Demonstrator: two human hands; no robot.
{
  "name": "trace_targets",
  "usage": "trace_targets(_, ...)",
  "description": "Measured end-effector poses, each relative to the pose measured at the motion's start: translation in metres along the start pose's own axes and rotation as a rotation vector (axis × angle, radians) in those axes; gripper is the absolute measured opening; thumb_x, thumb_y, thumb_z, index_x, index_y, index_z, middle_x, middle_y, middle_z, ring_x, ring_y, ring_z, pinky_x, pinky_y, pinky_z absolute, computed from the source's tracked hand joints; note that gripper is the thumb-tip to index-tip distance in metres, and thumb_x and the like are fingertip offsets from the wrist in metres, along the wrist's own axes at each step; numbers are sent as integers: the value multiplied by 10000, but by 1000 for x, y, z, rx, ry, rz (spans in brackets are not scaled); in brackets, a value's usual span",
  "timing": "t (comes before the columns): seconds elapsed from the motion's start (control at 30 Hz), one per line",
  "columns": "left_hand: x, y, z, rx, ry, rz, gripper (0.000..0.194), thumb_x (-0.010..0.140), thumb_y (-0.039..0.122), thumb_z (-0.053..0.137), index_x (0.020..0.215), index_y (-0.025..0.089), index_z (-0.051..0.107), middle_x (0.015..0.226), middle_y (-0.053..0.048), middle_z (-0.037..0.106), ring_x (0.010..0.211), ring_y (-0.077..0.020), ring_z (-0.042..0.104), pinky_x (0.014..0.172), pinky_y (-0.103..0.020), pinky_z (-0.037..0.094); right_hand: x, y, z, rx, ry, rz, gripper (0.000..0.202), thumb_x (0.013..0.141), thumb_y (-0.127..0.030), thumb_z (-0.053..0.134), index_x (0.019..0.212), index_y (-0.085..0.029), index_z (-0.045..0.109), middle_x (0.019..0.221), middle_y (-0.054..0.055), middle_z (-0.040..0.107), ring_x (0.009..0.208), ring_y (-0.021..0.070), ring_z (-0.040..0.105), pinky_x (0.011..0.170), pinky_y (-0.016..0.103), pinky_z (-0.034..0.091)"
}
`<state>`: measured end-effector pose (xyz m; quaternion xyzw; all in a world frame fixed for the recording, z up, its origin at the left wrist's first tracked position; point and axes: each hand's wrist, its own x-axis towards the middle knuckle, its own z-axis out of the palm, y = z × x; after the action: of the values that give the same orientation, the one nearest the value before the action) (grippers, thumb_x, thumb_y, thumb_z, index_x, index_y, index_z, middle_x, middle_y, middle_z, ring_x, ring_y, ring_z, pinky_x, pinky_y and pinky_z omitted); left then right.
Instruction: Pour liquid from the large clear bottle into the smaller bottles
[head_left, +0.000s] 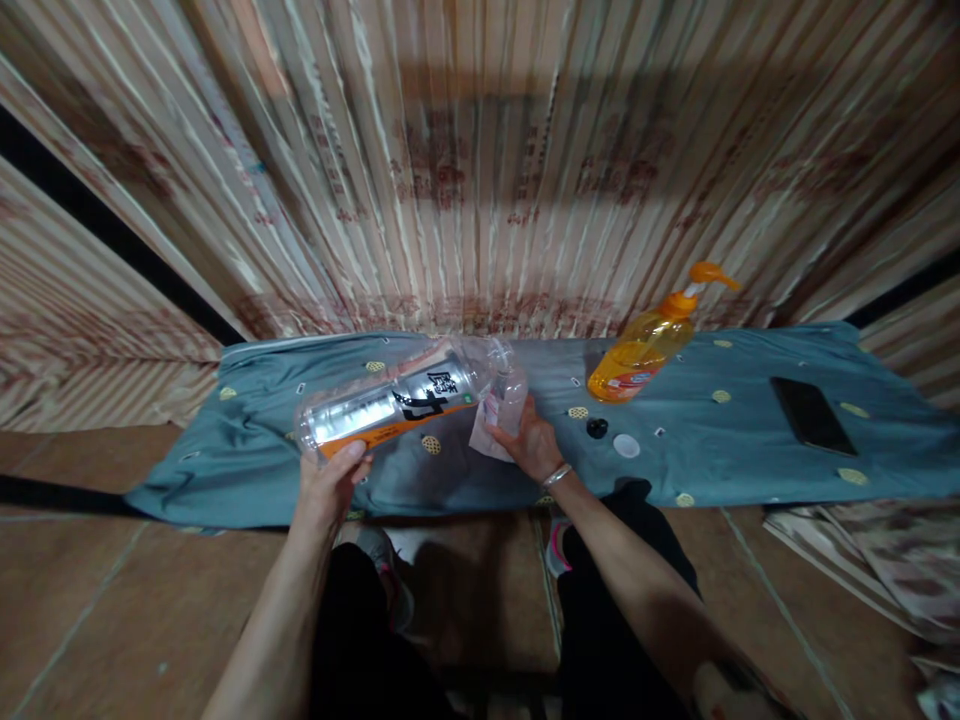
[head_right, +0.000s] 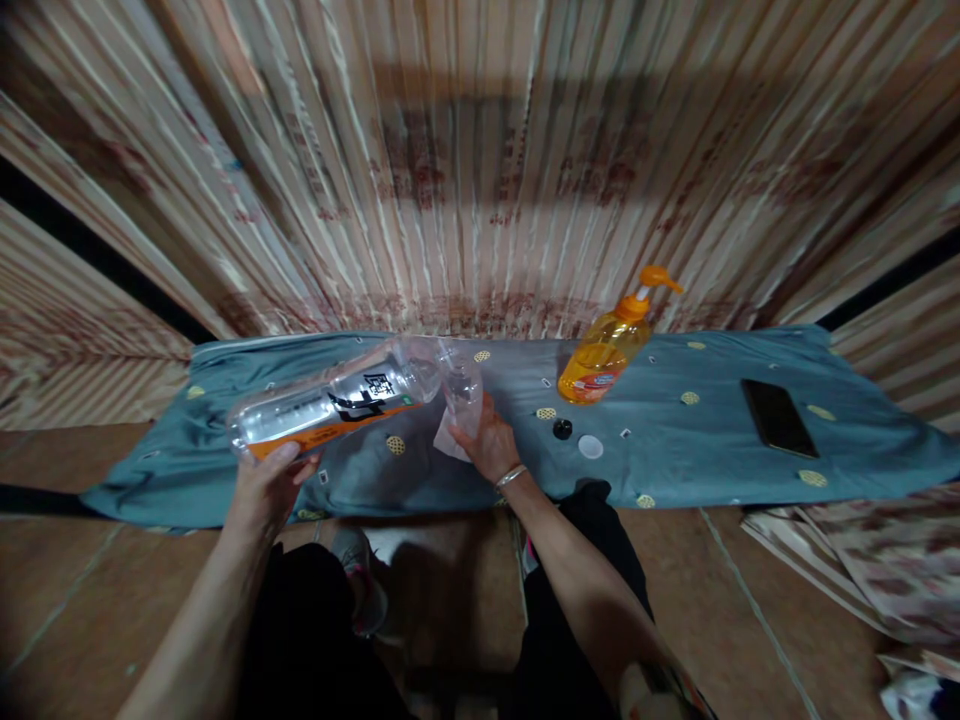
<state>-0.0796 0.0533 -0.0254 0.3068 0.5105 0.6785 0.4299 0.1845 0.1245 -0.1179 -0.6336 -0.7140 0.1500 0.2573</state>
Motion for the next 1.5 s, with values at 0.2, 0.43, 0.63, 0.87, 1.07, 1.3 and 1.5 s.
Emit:
trace_targets(0.2,-9,1,-1,-66,-108,71,535,526,245,911,1008,171,692,749,-13,659,531,-96,479,415,-189,324,-1,-3,-3,0,-1,14,760,892,-432,715,1479,-83,381,1239,249,734,1079,315,752,920,436,616)
trace_targets(0.43,-8,-3,-4,-52,-179,93,682,540,249,900,1184,210,678,810,-30,682,551,-120,490,432,-215,340,-1,-1,-1,-17,-5,12,742,900,-391,724,1477,-110,352,1192,220,758,1078,306,755,921,449,617)
trace_targets(0.63,-4,-7,-9,-10,-140,98,609,519,288,923,1077,199,696,757,-19,665,544,-129,534,435,-217,400,-1,-1,-1,-44,0,9,738,898,-401,721,1471,-109,360,1188,225,757,1058,308,761,911,457,620)
trace_targets(0.87,1,-8,-12,-17,-65,99,607,429,276,943,975,174,699,741,-33,707,579,-164,610,451,-224,448,-1,1,0,-27,-1,-7,717,919,-473,651,1468,-95,389,1184,248,751,1029,324,759,885,476,630)
trace_targets(1.07,-3,-7,-9,-5,-61,105,548,482,304,936,964,162,719,732,-33,696,541,-135,555,446,-223,420,-1,1,0,-5,1,9,736,900,-436,694,1486,-129,372,1187,223,758,1022,320,763,879,475,634)
trace_targets(1.3,-6,-1,-1,-38,-49,132,521,464,298,928,918,172,705,711,-19,670,509,-103,502,406,-195,359,-2,2,2,-30,10,19,751,890,-452,705,1481,-111,391,1193,229,755,1028,321,760,887,472,633)
trace_targets(1.5,-10,8,8,-69,-51,116,445,465,259,898,844,177,680,588,28,561,450,-71,387,378,-188,278,-2,0,-1,-41,-16,40,773,890,-456,697,1495,-89,385,1157,237,761,1019,338,763,885,465,630)
